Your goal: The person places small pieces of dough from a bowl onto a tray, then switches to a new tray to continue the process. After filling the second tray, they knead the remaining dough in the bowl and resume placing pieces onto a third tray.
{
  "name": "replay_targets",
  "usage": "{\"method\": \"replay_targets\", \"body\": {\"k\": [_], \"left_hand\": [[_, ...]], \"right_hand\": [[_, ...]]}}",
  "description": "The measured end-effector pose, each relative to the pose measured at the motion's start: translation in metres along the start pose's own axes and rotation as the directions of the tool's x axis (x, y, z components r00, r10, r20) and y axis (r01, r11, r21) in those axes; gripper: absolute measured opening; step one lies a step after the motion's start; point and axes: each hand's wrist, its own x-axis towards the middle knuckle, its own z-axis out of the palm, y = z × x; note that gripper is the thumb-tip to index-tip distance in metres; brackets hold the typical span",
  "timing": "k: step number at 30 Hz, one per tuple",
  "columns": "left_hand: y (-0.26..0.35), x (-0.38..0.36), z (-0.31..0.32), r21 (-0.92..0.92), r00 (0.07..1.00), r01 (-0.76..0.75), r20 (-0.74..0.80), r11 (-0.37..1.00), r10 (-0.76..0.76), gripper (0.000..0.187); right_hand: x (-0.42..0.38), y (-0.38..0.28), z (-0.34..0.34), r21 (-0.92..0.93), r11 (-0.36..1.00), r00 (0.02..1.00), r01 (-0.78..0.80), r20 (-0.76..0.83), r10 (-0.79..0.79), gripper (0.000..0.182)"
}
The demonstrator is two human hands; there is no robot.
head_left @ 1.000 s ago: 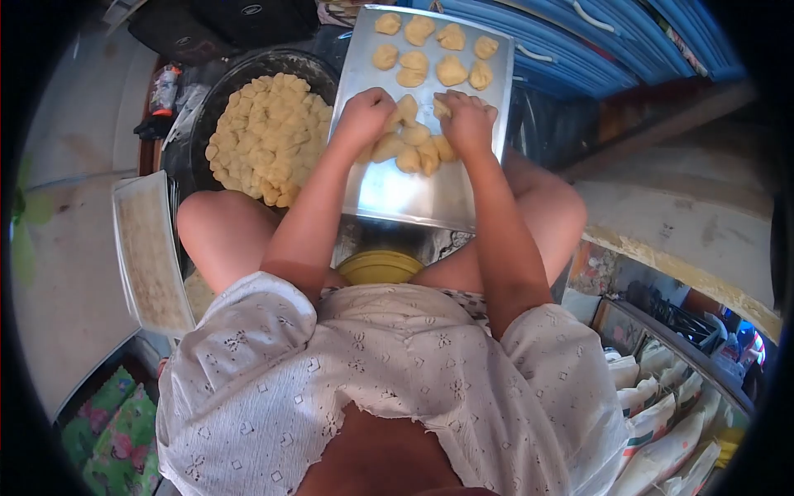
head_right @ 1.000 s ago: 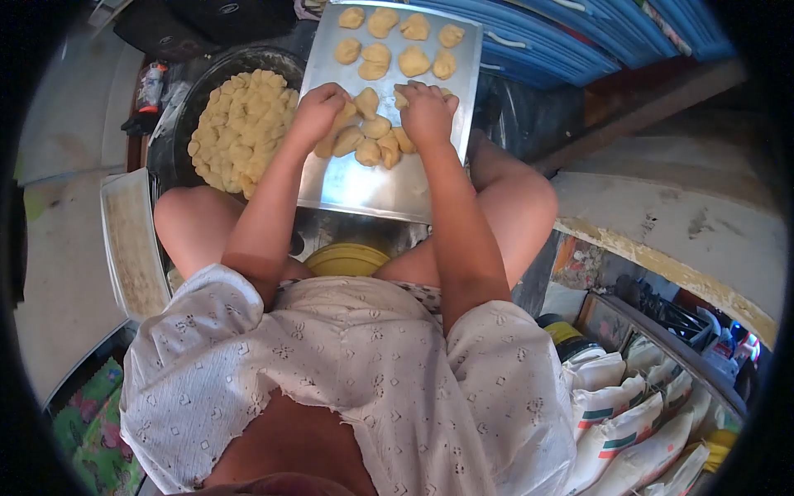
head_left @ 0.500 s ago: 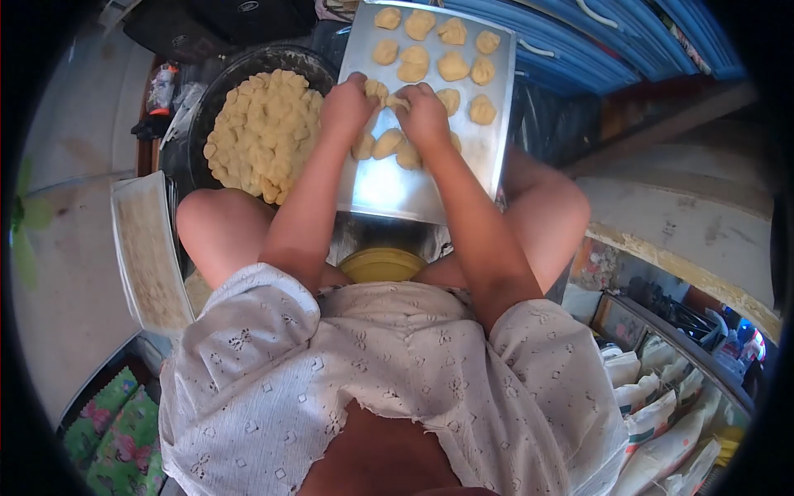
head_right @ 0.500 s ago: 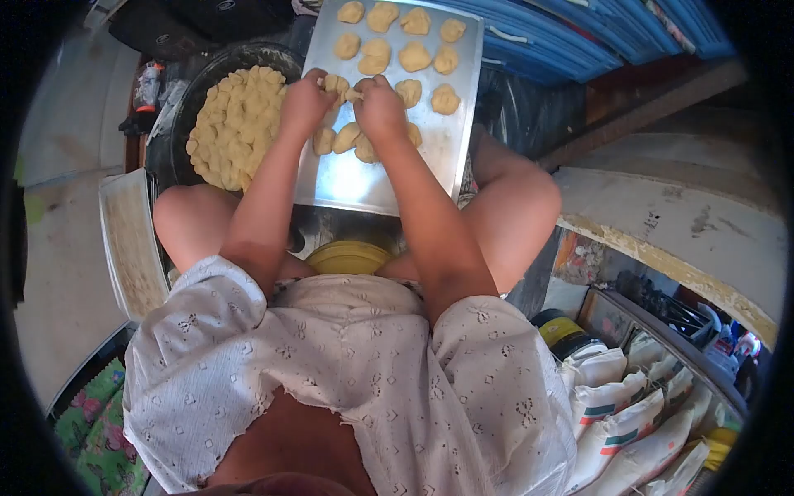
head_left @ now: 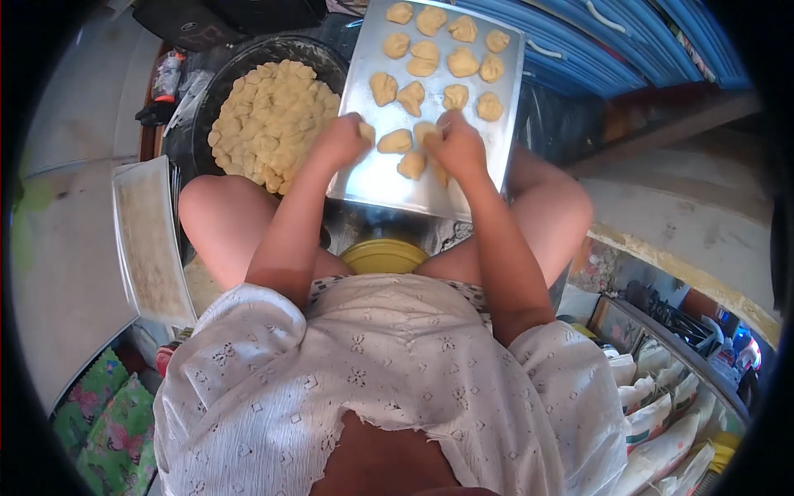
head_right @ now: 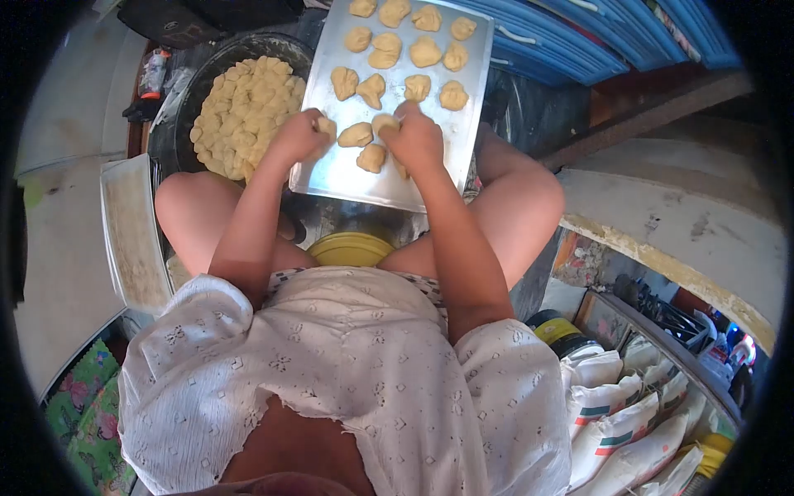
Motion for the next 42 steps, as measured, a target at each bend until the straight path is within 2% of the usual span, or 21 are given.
{"method": "replay_targets", "body": {"k": [2, 3, 6, 8, 9, 11, 12, 13, 16, 18, 20, 21, 22, 23, 24, 26, 28, 30, 34, 36, 42], "left_hand": [[0.002, 0.000, 0.002, -0.141, 0.967, 0.086, -0.225, 0.986, -0.117, 0.044], [0.003, 0.000, 0.002, -0.141, 0.967, 0.084, -0.226, 0.986, -0.114, 0.044], [0.011, -0.002, 0.001, -0.103, 0.952, 0.014, -0.304, 0.995, -0.045, 0.041], [0.015, -0.012, 0.010, 0.165, 0.846, -0.178, -0.478, 0.970, 0.237, 0.037], [0.019, -0.014, 0.012, 0.162, 0.847, -0.177, -0.477, 0.971, 0.234, 0.037], [0.030, -0.018, 0.016, 0.156, 0.913, -0.307, -0.229, 0.939, 0.337, 0.031], [0.032, -0.016, 0.020, 0.156, 0.911, -0.312, -0.230, 0.937, 0.342, 0.031], [0.034, -0.012, 0.025, 0.168, 0.948, -0.234, -0.179, 0.958, 0.263, 0.030], [0.043, -0.007, 0.027, 0.192, 0.987, -0.081, -0.125, 0.978, 0.106, 0.028], [0.047, -0.009, 0.024, 0.199, 0.992, 0.003, -0.120, 0.980, 0.022, 0.027], [0.050, -0.011, 0.021, 0.156, 0.994, -0.011, -0.103, 0.988, 0.027, 0.028], [0.050, -0.012, 0.024, 0.157, 0.994, -0.012, -0.102, 0.988, 0.028, 0.028], [0.049, -0.014, 0.029, 0.143, 0.966, -0.082, -0.231, 0.986, 0.114, 0.028], [0.051, -0.015, 0.033, 0.136, 0.914, -0.155, -0.355, 0.979, 0.194, 0.028], [0.053, -0.014, 0.034, 0.136, 0.915, -0.161, -0.352, 0.978, 0.199, 0.028], [0.059, -0.007, 0.035, 0.144, 0.887, -0.201, -0.394, 0.969, 0.242, 0.028], [0.066, 0.007, 0.029, 0.159, 0.911, -0.150, -0.362, 0.976, 0.199, 0.027], [0.066, 0.027, 0.025, 0.177, 0.931, -0.104, -0.329, 0.979, 0.158, 0.026], [0.068, 0.046, 0.027, 0.167, 0.950, -0.187, -0.220, 0.968, 0.222, 0.029], [0.068, 0.043, 0.022, 0.157, 0.939, -0.229, -0.224, 0.961, 0.260, 0.030], [0.055, 0.000, 0.013, 0.140, 0.956, -0.143, -0.235, 0.980, 0.173, 0.034]], "right_hand": [[-0.001, -0.005, 0.005, 0.157, 0.986, 0.959, -0.054, -0.267, 0.095, 0.023], [0.002, -0.002, 0.012, 0.041, 0.999, 0.940, 0.027, -0.342, -0.012, 0.021], [0.000, 0.006, 0.016, -0.007, 0.994, 0.925, 0.110, -0.366, -0.105, 0.022], [-0.002, 0.008, 0.002, 0.124, 0.991, 0.920, 0.052, -0.393, 0.001, 0.023], [-0.005, 0.008, -0.003, 0.254, 0.967, 0.911, -0.007, -0.397, 0.111, 0.023], [-0.002, 0.017, -0.004, 0.222, 0.975, 0.912, -0.024, -0.393, 0.112, 0.024], [0.000, 0.021, -0.004, 0.190, 0.981, 0.911, -0.034, -0.397, 0.108, 0.026], [0.000, 0.023, -0.002, 0.020, 0.997, 0.957, -0.073, -0.280, 0.076, 0.027], [-0.009, 0.025, 0.008, -0.185, 0.983, 0.986, -0.008, -0.168, -0.023, 0.030], [-0.015, 0.030, 0.007, -0.077, 0.997, 0.994, -0.030, -0.107, 0.022, 0.036], [-0.022, 0.041, 0.007, -0.005, 1.000, 0.945, -0.023, -0.325, 0.020, 0.041], [-0.025, 0.044, 0.000, -0.047, 0.997, 0.970, -0.067, -0.237, 0.054, 0.046], [-0.027, 0.050, -0.004, -0.045, 0.996, 0.969, -0.074, -0.240, 0.061, 0.046], [-0.026, 0.058, -0.009, 0.056, 0.994, 0.992, -0.094, -0.084, 0.099, 0.047], [-0.024, 0.066, -0.012, 0.152, 0.980, 0.990, -0.126, 0.077, 0.115, 0.048], [-0.022, 0.078, -0.010, 0.185, 0.979, 0.995, -0.091, -0.032, 0.099, 0.043], [-0.023, 0.063, -0.022, 0.336, 0.935, 0.870, -0.113, -0.421, 0.257, 0.034], [-0.027, 0.055, -0.028, 0.337, 0.931, 0.863, -0.138, -0.420, 0.280, 0.027], [-0.015, 0.075, -0.004, 0.060, 0.997, 0.864, -0.049, -0.499, 0.072, 0.024], [-0.016, 0.069, -0.006, -0.242, 0.968, 0.826, -0.071, -0.558, -0.079, 0.027], [-0.005, 0.028, 0.007, 0.018, 0.957, 0.875, 0.290, -0.409, -0.258, 0.027]]}}
